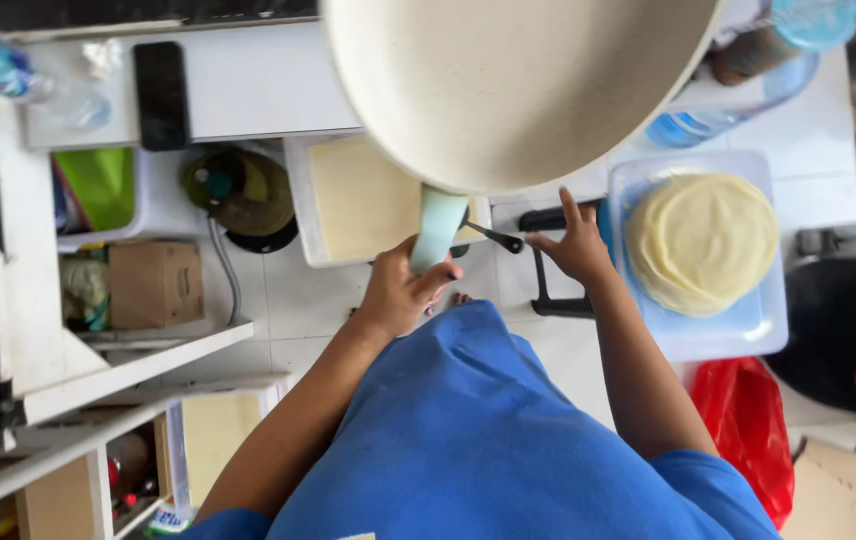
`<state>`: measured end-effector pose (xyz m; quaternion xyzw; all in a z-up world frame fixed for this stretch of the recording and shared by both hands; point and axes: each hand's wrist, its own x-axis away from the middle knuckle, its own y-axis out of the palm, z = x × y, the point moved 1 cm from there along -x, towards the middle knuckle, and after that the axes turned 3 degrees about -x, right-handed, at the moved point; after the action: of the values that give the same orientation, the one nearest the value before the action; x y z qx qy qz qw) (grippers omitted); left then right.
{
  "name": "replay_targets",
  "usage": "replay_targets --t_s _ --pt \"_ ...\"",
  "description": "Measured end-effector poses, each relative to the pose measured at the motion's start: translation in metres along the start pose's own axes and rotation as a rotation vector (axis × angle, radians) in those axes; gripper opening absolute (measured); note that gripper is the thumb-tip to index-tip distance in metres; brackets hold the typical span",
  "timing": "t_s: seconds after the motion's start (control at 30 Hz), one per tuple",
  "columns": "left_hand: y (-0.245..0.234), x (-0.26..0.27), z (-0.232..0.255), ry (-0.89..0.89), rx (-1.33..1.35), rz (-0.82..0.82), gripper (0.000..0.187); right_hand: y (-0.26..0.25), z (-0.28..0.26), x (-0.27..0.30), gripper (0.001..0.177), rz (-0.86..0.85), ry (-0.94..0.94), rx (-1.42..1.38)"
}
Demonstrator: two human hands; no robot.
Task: The person cooks crepes on multiple stovetop burners, using a ladle to pour batter into pans and then stacking the cooked crepes onto a container.
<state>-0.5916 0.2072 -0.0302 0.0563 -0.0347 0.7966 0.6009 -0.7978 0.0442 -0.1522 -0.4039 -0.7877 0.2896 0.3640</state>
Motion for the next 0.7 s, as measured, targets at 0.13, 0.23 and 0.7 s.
replay_targets --t_s 0.13,0.23,0.7 --pt "-0.072 0.044 0.011 -0.039 -0.100 0.302 0.027 0.059 0.001 -0.018 0.076 -0.285 0.227 -0.328" --pt "-0.097 0.067 0.030 -0.023 -0.235 0.525 0.028 0.120 0.002 -0.047 0.029 -0.132 0.191 -0.378" --pt "-0.137 0.171 -0.039 -0.468 0.091 0.828 0.024 0.207 -0.077 -0.116 0.015 0.376 -0.493 -0.044"
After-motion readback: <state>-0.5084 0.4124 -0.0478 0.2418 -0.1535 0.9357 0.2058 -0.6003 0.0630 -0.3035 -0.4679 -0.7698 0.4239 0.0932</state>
